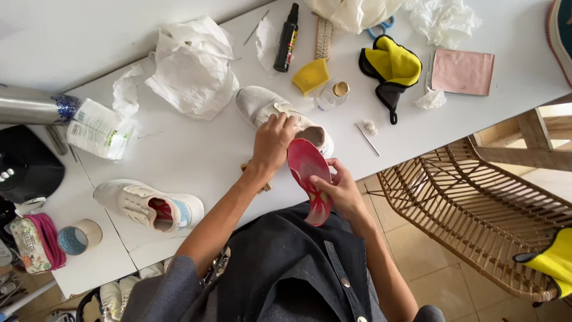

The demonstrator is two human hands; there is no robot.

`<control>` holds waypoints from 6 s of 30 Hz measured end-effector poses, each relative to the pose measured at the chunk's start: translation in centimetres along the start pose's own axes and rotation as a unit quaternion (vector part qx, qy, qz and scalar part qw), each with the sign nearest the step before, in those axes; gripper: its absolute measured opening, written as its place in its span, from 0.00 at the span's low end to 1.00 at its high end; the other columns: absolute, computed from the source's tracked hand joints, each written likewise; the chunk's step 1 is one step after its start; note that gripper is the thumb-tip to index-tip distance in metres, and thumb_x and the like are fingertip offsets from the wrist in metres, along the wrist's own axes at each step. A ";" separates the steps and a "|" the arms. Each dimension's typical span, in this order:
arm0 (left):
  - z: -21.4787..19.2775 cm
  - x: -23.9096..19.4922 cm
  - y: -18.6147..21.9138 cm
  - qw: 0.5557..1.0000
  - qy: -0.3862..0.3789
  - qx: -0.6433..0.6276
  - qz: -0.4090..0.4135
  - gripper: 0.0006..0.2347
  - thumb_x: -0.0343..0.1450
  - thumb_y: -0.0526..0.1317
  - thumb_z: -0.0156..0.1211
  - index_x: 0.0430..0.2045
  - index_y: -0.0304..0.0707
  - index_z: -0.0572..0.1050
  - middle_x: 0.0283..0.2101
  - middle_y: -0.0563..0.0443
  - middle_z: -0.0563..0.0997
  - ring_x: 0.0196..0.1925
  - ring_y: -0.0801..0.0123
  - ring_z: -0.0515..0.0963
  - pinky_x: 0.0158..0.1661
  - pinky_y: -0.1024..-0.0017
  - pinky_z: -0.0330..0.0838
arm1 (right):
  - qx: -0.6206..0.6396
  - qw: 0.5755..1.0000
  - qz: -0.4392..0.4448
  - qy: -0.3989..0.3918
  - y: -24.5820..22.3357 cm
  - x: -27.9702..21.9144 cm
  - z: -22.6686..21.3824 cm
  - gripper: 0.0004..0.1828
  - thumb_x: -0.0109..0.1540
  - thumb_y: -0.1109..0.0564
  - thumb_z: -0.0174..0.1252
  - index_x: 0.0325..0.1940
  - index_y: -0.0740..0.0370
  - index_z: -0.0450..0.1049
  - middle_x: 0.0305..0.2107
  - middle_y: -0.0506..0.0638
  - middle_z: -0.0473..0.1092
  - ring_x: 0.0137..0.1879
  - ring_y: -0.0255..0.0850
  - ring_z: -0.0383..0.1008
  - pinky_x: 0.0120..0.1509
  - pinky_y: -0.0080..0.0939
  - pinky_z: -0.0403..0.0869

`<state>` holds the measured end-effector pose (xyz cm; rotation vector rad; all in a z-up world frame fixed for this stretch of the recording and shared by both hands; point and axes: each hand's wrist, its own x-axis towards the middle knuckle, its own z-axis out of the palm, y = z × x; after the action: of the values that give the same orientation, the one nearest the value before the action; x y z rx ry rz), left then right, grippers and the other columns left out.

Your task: The person threads white shoelaces through the eyelets of a white sneaker placed on a white table. They pull the laces through, adjust the tension, and tie the laces into a knot.

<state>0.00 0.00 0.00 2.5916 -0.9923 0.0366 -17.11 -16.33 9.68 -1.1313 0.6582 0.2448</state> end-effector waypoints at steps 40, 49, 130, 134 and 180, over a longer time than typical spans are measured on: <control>0.8 -7.9 5.9 0.970 0.241 -0.032 0.012 0.11 0.76 0.47 0.68 0.26 0.51 0.73 0.26 0.57 0.71 0.26 0.60 0.79 0.31 0.64 0.75 | -0.781 0.598 -0.181 -0.005 3.5 -0.3 -2.0 0.51 0.42 0.42 0.86 0.60 0.68 0.72 0.52 0.62 0.67 0.57 0.62 0.77 0.56 0.60 0.82; 1.7 -8.4 5.7 0.966 0.245 -0.078 -0.009 0.11 0.75 0.48 0.71 0.27 0.51 0.74 0.27 0.57 0.72 0.29 0.59 0.80 0.33 0.64 0.75 | -0.677 0.655 -0.336 -0.021 4.9 2.0 -1.4 0.07 0.66 0.56 0.64 0.43 0.61 0.84 0.42 0.53 0.80 0.55 0.53 0.84 0.53 0.46 0.84; 2.8 -7.8 3.5 0.903 0.297 -0.270 -0.153 0.11 0.77 0.42 0.73 0.31 0.41 0.74 0.29 0.50 0.75 0.32 0.55 0.82 0.35 0.64 0.77 | -0.601 0.762 -0.229 -0.079 0.6 4.8 1.5 0.29 0.57 0.51 0.75 0.60 0.57 0.78 0.55 0.63 0.75 0.56 0.71 0.81 0.57 0.69 0.82; 3.0 -8.6 3.5 0.909 0.282 -0.279 -0.128 0.12 0.77 0.44 0.73 0.30 0.42 0.74 0.30 0.52 0.75 0.33 0.58 0.82 0.36 0.66 0.78 | -0.505 0.836 -0.208 -0.047 0.7 5.1 1.4 0.10 0.60 0.62 0.71 0.47 0.58 0.86 0.40 0.55 0.81 0.50 0.62 0.85 0.52 0.55 0.84; 4.8 -3.9 3.7 0.948 -0.090 0.261 0.156 0.07 0.72 0.35 0.61 0.22 0.37 0.82 0.45 0.46 0.66 0.36 0.52 0.75 0.14 0.65 0.70 | -0.853 0.499 -0.154 0.019 17.7 10.7 -0.4 0.14 0.63 0.61 0.54 0.48 0.65 0.82 0.42 0.57 0.74 0.28 0.50 0.81 0.23 0.50 0.73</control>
<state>-5.83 -1.71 -3.84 2.9057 -1.6444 0.1672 -17.65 -10.71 -10.22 -3.1717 -0.0333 0.5997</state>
